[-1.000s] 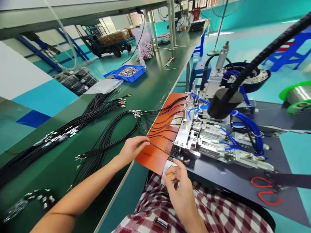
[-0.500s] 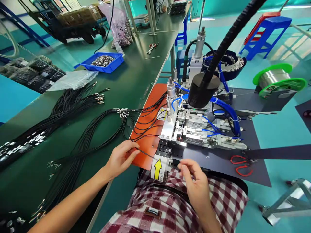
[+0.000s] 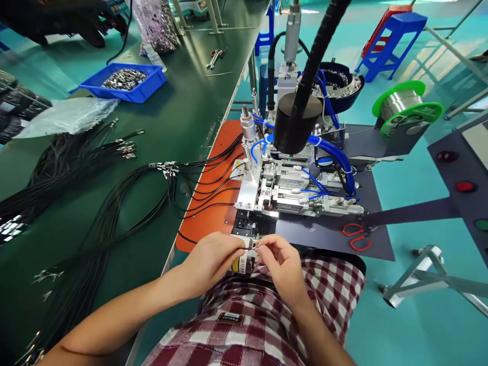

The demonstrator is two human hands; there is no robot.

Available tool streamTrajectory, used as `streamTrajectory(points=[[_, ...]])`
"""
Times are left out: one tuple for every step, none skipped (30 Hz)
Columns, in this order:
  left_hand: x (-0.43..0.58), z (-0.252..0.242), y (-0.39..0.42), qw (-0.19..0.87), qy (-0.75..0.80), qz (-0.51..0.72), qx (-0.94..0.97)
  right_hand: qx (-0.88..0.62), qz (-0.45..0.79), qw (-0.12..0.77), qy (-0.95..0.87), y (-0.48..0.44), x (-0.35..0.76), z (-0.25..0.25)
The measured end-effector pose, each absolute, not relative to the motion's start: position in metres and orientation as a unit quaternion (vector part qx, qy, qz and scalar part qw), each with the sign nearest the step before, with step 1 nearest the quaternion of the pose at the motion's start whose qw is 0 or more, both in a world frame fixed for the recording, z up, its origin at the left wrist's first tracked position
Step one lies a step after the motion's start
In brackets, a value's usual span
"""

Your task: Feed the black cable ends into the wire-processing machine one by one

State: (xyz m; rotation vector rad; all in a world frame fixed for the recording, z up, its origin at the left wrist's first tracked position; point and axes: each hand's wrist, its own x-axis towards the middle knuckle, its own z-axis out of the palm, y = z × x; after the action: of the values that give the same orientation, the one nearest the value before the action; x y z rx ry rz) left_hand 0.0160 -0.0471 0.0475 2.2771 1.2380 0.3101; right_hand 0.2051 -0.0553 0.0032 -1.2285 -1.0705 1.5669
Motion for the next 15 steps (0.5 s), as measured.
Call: streamTrajectory(points=[[0.018,0.048,-0.046,0.262,0.460,0.117,0.840,-0.501,0.619,0.425,-0.430,-0.056,0.205,0.004],[0.021,0.049,-0.045,0.272,0.461,0.121,0.836,-0.507,0.611,0.427,-0.433,-0.057,0.204,0.006],[0.024,0.050,-0.044,0.293,0.461,0.128,0.828,-0.510,0.605,0.431,-0.434,-0.057,0.203,0.007],[0.027,0.051,-0.043,0.325,0.460,0.139,0.814,-0.511,0.603,0.435,-0.431,-0.057,0.203,0.008],[0.029,0.051,-0.042,0.364,0.457,0.154,0.797,-0.511,0.604,0.440,-0.425,-0.057,0.202,0.008],[0.030,0.050,-0.040,0.401,0.455,0.171,0.777,-0.508,0.608,0.446,-0.415,-0.056,0.203,0.007],[0.031,0.049,-0.039,0.433,0.454,0.189,0.755,-0.504,0.615,0.453,-0.403,-0.055,0.204,0.006],[0.032,0.047,-0.037,0.456,0.455,0.207,0.736,-0.500,0.621,0.459,-0.391,-0.054,0.205,0.004],[0.032,0.045,-0.036,0.473,0.458,0.224,0.719,-0.497,0.626,0.465,-0.380,-0.054,0.206,0.002],[0.032,0.043,-0.035,0.484,0.462,0.239,0.704,-0.496,0.628,0.471,-0.372,-0.053,0.207,0.001],[0.032,0.041,-0.035,0.491,0.468,0.251,0.691,-0.498,0.627,0.475,-0.365,-0.053,0.208,-0.001],[0.032,0.039,-0.035,0.495,0.477,0.263,0.678,-0.502,0.625,0.479,-0.358,-0.054,0.208,-0.002],[0.031,0.038,-0.035,0.497,0.486,0.274,0.665,-0.506,0.622,0.483,-0.353,-0.055,0.208,-0.003],[0.031,0.036,-0.036,0.497,0.496,0.284,0.653,-0.508,0.619,0.486,-0.349,-0.056,0.207,-0.003],[0.031,0.035,-0.036,0.494,0.507,0.293,0.643,-0.510,0.618,0.485,-0.350,-0.058,0.206,-0.002]])
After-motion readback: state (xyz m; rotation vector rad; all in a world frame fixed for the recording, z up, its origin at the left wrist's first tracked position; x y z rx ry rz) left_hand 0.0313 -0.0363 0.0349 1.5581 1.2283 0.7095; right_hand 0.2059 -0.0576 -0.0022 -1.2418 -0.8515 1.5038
